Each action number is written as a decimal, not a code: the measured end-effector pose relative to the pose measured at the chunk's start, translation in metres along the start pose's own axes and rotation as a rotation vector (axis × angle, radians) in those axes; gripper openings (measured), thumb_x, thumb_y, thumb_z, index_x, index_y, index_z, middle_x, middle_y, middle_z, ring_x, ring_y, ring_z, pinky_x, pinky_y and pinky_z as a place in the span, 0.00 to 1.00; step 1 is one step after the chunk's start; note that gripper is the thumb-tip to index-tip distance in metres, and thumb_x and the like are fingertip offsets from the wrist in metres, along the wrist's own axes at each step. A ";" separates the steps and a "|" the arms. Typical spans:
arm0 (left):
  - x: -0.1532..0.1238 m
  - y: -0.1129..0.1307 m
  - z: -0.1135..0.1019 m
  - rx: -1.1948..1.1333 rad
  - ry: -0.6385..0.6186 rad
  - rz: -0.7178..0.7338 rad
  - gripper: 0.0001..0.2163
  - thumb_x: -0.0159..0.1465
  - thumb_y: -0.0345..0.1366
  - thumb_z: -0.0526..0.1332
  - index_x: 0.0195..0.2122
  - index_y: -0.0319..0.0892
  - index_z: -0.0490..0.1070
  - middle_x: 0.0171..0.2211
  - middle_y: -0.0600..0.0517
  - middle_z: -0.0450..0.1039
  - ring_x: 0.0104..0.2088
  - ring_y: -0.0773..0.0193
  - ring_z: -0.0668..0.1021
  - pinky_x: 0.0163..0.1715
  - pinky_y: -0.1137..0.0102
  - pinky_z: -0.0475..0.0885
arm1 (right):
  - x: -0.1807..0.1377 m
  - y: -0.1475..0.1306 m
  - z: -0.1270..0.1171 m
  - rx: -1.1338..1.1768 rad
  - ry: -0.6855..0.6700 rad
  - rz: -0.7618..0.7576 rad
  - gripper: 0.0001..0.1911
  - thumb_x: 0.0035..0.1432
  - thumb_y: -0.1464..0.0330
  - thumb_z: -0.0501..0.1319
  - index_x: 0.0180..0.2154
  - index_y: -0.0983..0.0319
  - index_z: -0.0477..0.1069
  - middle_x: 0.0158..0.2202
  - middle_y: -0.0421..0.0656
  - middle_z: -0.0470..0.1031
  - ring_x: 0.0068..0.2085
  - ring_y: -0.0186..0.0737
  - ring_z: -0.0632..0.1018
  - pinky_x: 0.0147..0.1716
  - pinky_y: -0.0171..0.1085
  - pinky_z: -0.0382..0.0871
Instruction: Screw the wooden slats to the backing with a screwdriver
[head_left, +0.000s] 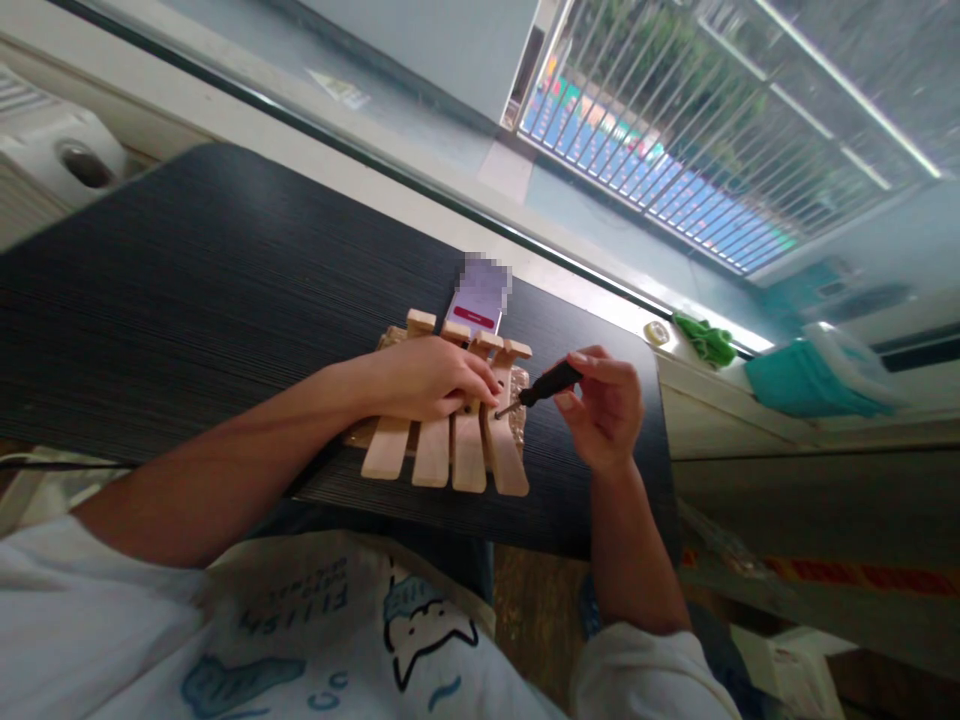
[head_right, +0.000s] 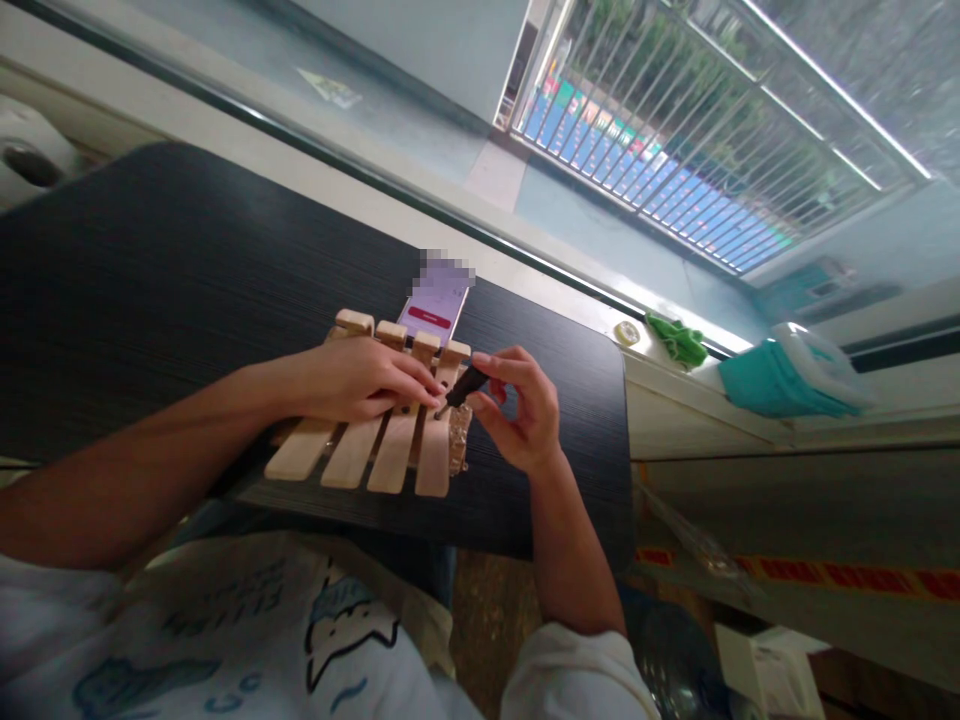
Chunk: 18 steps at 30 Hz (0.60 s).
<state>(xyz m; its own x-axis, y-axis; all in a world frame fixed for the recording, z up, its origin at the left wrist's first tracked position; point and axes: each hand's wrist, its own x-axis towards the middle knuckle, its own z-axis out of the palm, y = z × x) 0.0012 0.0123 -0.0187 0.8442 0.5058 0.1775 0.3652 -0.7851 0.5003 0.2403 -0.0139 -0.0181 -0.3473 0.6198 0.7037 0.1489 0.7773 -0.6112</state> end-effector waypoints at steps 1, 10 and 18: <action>0.000 0.000 0.000 -0.002 0.000 -0.001 0.20 0.60 0.21 0.58 0.48 0.45 0.80 0.51 0.54 0.79 0.49 0.64 0.81 0.53 0.72 0.72 | 0.000 -0.001 -0.001 0.017 -0.019 0.011 0.21 0.61 0.69 0.62 0.54 0.47 0.69 0.37 0.39 0.72 0.32 0.33 0.73 0.24 0.36 0.69; 0.000 0.002 -0.002 -0.025 0.002 0.005 0.20 0.60 0.20 0.59 0.47 0.45 0.80 0.51 0.53 0.79 0.49 0.65 0.81 0.55 0.73 0.71 | 0.003 -0.009 -0.001 0.086 -0.071 0.142 0.13 0.62 0.66 0.61 0.49 0.47 0.67 0.55 0.39 0.76 0.45 0.39 0.81 0.29 0.37 0.79; 0.000 0.001 -0.003 -0.025 -0.006 0.021 0.20 0.59 0.20 0.59 0.48 0.46 0.80 0.52 0.54 0.79 0.50 0.65 0.80 0.53 0.72 0.72 | 0.007 -0.015 0.002 0.128 -0.037 0.148 0.10 0.62 0.66 0.62 0.46 0.51 0.67 0.39 0.38 0.84 0.30 0.32 0.82 0.24 0.32 0.77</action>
<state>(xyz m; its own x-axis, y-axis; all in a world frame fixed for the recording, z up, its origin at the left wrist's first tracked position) 0.0004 0.0127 -0.0162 0.8543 0.4866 0.1829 0.3372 -0.7865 0.5174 0.2338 -0.0214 -0.0047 -0.3646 0.7203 0.5901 0.0833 0.6564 -0.7498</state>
